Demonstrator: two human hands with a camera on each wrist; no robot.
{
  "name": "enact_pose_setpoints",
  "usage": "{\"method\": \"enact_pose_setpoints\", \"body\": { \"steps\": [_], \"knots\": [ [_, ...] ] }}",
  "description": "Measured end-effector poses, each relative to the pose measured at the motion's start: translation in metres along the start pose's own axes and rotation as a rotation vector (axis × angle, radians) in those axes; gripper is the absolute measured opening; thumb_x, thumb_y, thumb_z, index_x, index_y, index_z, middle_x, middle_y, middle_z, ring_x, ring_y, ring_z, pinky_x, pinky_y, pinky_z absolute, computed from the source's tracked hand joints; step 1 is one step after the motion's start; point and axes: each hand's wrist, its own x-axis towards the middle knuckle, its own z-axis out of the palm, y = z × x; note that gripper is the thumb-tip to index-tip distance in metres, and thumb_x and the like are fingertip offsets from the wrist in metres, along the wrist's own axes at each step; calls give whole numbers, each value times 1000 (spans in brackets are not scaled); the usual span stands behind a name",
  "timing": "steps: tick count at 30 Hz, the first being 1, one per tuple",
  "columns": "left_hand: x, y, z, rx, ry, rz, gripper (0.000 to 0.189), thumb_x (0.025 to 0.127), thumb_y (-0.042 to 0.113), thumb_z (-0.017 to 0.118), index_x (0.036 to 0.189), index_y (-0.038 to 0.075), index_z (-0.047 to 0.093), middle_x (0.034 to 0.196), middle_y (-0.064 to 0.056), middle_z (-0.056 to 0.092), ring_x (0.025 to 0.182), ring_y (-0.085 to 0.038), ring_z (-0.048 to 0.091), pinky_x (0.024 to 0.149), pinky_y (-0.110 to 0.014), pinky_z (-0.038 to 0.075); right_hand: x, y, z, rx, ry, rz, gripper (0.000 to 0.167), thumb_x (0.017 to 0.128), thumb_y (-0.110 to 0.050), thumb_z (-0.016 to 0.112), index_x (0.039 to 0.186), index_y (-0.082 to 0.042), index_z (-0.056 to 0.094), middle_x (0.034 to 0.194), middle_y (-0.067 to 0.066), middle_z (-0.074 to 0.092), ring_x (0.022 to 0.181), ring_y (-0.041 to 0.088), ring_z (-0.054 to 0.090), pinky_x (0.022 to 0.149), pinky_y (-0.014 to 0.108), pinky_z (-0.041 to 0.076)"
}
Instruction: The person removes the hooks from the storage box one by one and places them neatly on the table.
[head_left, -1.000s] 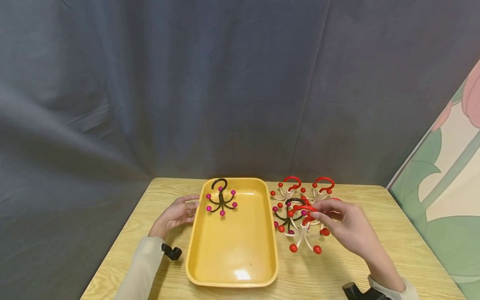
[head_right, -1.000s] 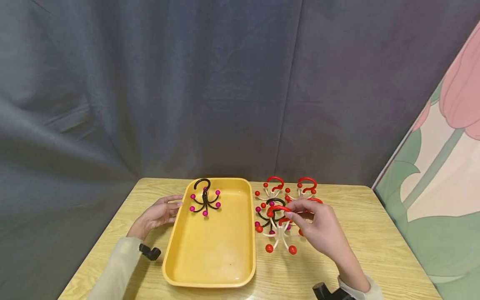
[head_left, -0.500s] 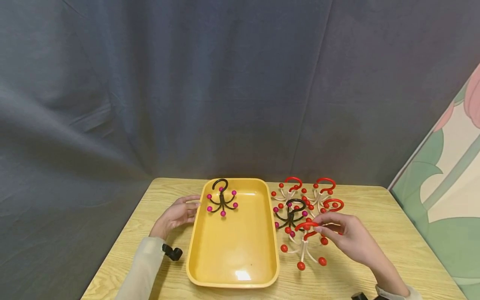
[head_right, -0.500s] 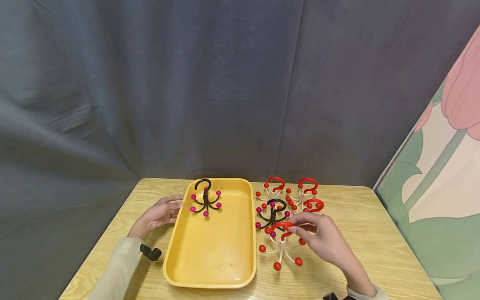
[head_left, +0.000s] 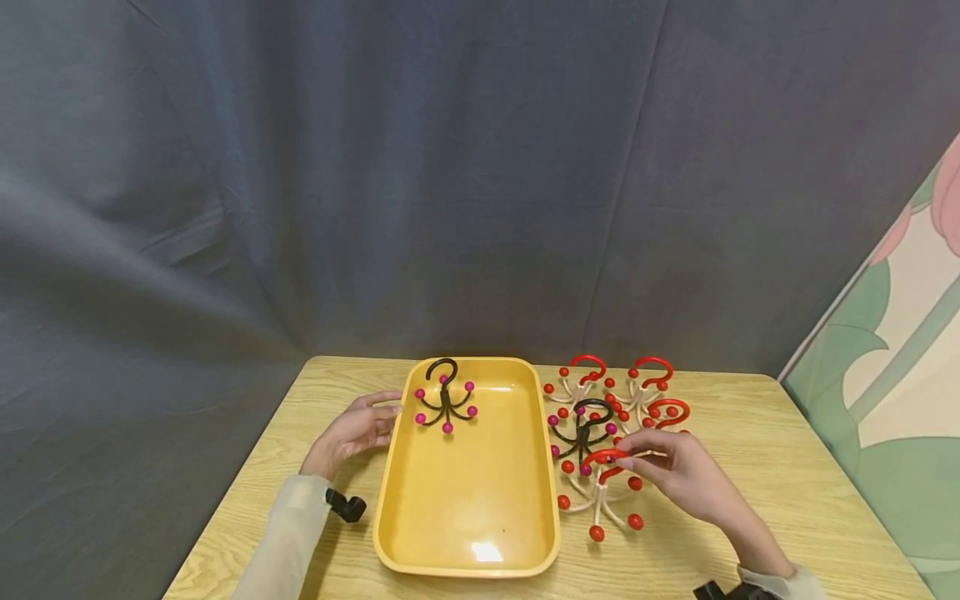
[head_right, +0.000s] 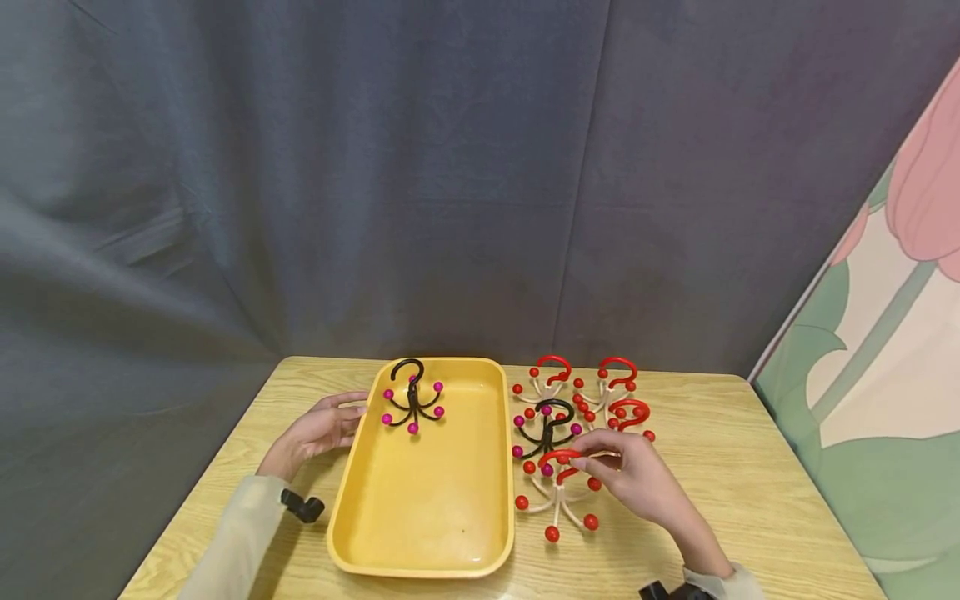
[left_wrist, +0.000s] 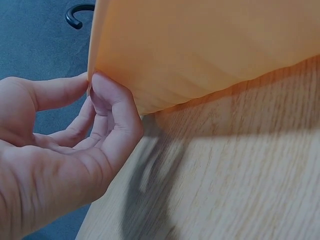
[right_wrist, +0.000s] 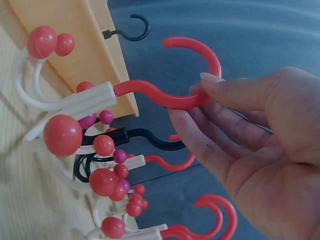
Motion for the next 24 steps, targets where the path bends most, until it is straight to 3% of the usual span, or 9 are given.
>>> {"method": "enact_pose_setpoints", "body": {
  "steps": [15,24],
  "knots": [
    [1,-1,-2,-2,-10,10,57,109,12,55,160,-2,33,119,-5,74,103,-16,73,84,-33,64,4,8,6,-9,-8,42,12,96,-12,76,108,-9,77,105,6,79,95,-1,69,79,20,61],
    [2,-2,-2,-8,-13,0,56,110,11,53,160,-1,32,118,-4,75,103,-16,74,86,-34,64,2,11,4,-7,-21,1,12,94,-10,78,106,-8,76,104,9,77,94,4,71,79,22,62]
  ]
}}
